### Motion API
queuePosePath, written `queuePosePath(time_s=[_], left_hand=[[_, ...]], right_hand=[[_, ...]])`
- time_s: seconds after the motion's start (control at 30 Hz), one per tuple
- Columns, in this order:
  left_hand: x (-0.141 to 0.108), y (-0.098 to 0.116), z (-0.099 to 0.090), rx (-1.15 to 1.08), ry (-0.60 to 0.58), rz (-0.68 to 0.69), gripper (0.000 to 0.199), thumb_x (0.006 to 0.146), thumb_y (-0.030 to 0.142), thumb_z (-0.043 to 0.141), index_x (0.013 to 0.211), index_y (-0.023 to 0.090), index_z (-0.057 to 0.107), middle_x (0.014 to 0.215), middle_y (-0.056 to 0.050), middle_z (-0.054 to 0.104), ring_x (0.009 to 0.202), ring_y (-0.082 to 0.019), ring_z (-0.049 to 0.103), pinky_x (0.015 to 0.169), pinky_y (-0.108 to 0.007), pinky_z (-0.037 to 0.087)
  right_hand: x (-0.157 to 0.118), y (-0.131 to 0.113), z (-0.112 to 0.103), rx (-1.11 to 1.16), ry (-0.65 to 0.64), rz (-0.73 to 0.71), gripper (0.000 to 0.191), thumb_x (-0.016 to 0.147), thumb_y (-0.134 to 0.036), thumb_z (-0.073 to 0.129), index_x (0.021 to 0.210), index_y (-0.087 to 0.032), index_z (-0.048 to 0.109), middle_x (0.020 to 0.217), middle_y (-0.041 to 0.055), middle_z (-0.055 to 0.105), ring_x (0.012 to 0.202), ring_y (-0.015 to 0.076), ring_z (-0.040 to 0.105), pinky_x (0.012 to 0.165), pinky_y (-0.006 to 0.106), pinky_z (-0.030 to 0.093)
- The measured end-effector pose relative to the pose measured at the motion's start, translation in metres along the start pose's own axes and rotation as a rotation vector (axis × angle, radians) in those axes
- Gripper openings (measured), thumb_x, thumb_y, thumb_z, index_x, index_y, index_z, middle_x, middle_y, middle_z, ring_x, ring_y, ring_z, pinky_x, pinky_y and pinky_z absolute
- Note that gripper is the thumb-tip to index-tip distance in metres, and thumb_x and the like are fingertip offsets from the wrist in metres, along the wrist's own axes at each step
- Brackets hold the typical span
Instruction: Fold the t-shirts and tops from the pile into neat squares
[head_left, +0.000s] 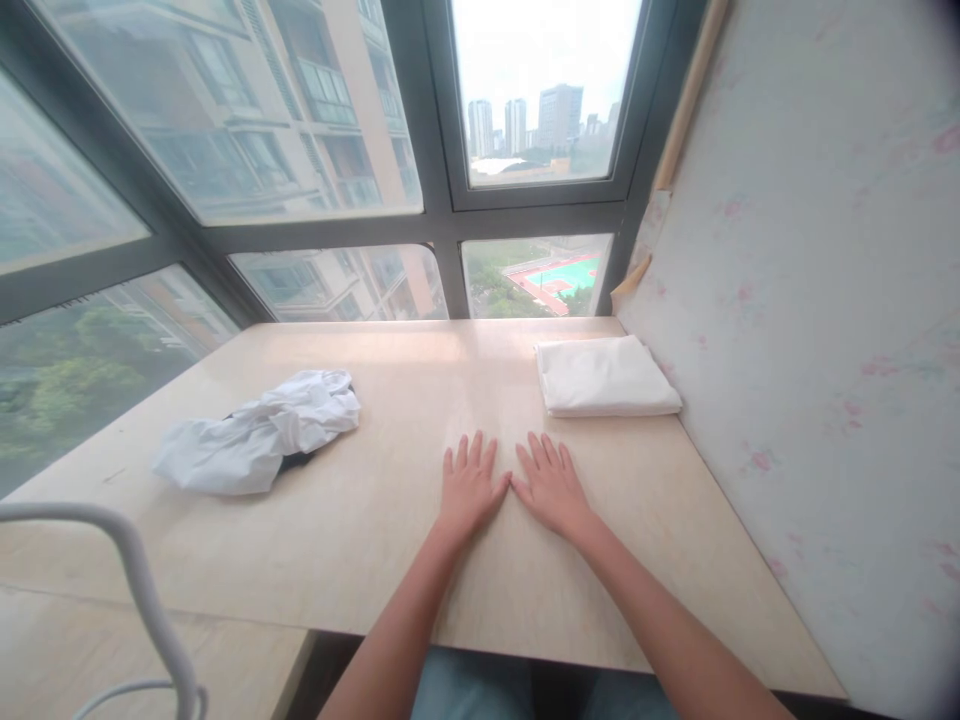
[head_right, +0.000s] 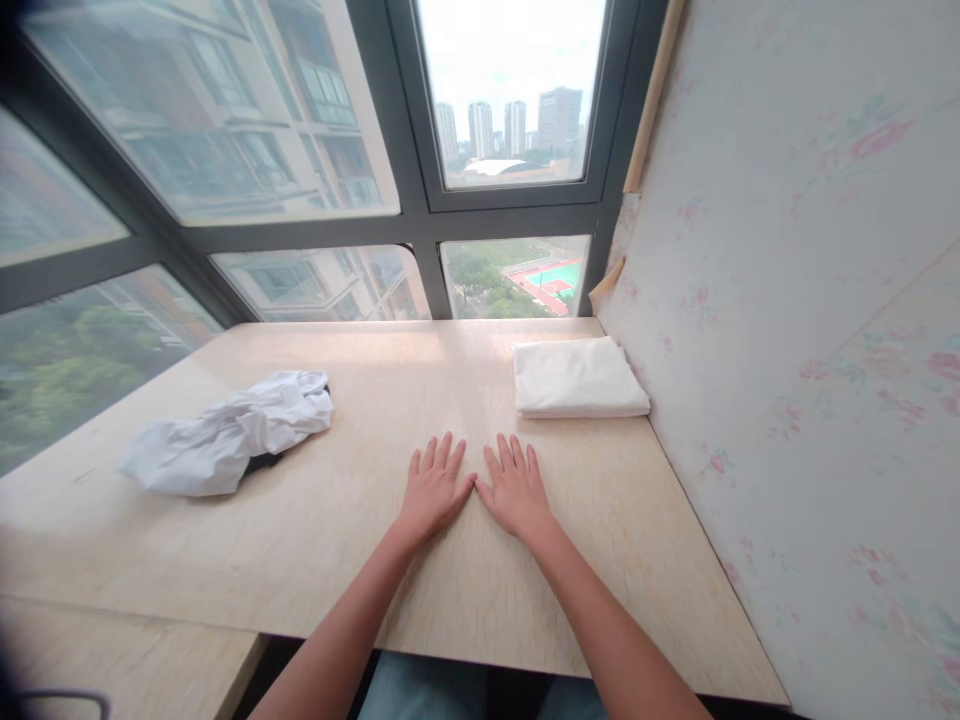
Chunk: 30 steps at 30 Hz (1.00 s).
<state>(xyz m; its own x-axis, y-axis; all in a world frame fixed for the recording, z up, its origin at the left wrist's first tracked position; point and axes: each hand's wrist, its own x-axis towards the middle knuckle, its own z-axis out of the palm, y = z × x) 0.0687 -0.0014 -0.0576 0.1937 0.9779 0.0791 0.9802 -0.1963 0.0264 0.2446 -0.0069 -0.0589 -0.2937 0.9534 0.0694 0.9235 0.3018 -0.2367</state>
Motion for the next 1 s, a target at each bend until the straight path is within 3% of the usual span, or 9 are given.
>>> queuePosePath(time_s=[0.37, 0.5, 0.63, 0.77, 0.83, 0.93, 1.0], left_hand=[[-0.003, -0.002, 0.005, -0.019, 0.024, 0.013, 0.069, 0.095, 0.062, 0.025, 0.154, 0.027, 0.030, 0.163, -0.007, 0.023, 0.150, -0.033, 0.018, 0.118, -0.058, 0.014], [0.001, -0.013, 0.002, -0.038, 0.006, 0.048, 0.071, 0.093, 0.066, 0.027, 0.154, 0.029, 0.030, 0.163, -0.004, 0.023, 0.150, -0.030, 0.018, 0.120, -0.055, 0.013], [0.018, -0.047, -0.001, -0.024, 0.023, -0.025, 0.068, 0.091, 0.066, 0.034, 0.151, 0.032, 0.037, 0.161, -0.001, 0.029, 0.148, -0.027, 0.023, 0.120, -0.050, 0.017], [0.035, -0.099, -0.008, 0.019, 0.108, -0.297, 0.062, 0.093, 0.052, 0.039, 0.145, 0.018, 0.046, 0.155, -0.018, 0.038, 0.143, -0.036, 0.031, 0.113, -0.058, 0.024], [0.038, -0.125, -0.014, 0.050, 0.183, -0.441, 0.060, 0.093, 0.043, 0.042, 0.144, 0.012, 0.046, 0.154, -0.024, 0.034, 0.144, -0.040, 0.028, 0.111, -0.060, 0.023], [0.037, -0.156, -0.022, 0.084, 0.287, -0.572, 0.053, 0.091, 0.035, 0.044, 0.140, 0.015, 0.049, 0.159, -0.022, 0.022, 0.147, -0.039, 0.018, 0.112, -0.060, 0.020], [0.036, -0.170, -0.023, 0.086, 0.324, -0.628, 0.047, 0.091, 0.032, 0.044, 0.133, 0.015, 0.055, 0.158, -0.021, 0.023, 0.145, -0.040, 0.021, 0.111, -0.059, 0.022]], right_hand=[[0.000, 0.003, 0.005, -0.020, 0.002, 0.000, 0.063, 0.099, -0.055, 0.029, 0.151, -0.022, 0.039, 0.163, 0.0092, 0.022, 0.150, 0.0291, 0.016, 0.120, 0.051, 0.008], [-0.001, 0.003, 0.004, -0.037, -0.018, -0.004, 0.062, 0.098, -0.053, 0.031, 0.152, -0.022, 0.038, 0.163, 0.0089, 0.021, 0.150, 0.0296, 0.016, 0.120, 0.051, 0.009], [0.000, 0.003, 0.003, -0.049, -0.040, -0.001, 0.062, 0.097, -0.048, 0.035, 0.153, -0.021, 0.036, 0.163, 0.0089, 0.020, 0.150, 0.0295, 0.014, 0.120, 0.051, 0.008], [0.000, 0.004, 0.002, -0.035, -0.054, 0.003, 0.062, 0.097, -0.048, 0.035, 0.152, -0.021, 0.037, 0.163, 0.0084, 0.021, 0.150, 0.0293, 0.015, 0.120, 0.050, 0.007], [0.000, 0.004, 0.002, -0.022, -0.053, 0.005, 0.062, 0.097, -0.049, 0.035, 0.152, -0.022, 0.038, 0.163, 0.0079, 0.022, 0.150, 0.0290, 0.015, 0.120, 0.050, 0.007], [0.000, 0.004, 0.002, -0.005, -0.038, 0.010, 0.061, 0.097, -0.049, 0.035, 0.151, -0.022, 0.039, 0.163, 0.0076, 0.023, 0.150, 0.0287, 0.016, 0.120, 0.049, 0.008], [0.000, 0.004, 0.002, 0.000, -0.027, 0.008, 0.060, 0.097, -0.049, 0.035, 0.151, -0.022, 0.040, 0.162, 0.0080, 0.024, 0.150, 0.0289, 0.017, 0.120, 0.049, 0.008]])
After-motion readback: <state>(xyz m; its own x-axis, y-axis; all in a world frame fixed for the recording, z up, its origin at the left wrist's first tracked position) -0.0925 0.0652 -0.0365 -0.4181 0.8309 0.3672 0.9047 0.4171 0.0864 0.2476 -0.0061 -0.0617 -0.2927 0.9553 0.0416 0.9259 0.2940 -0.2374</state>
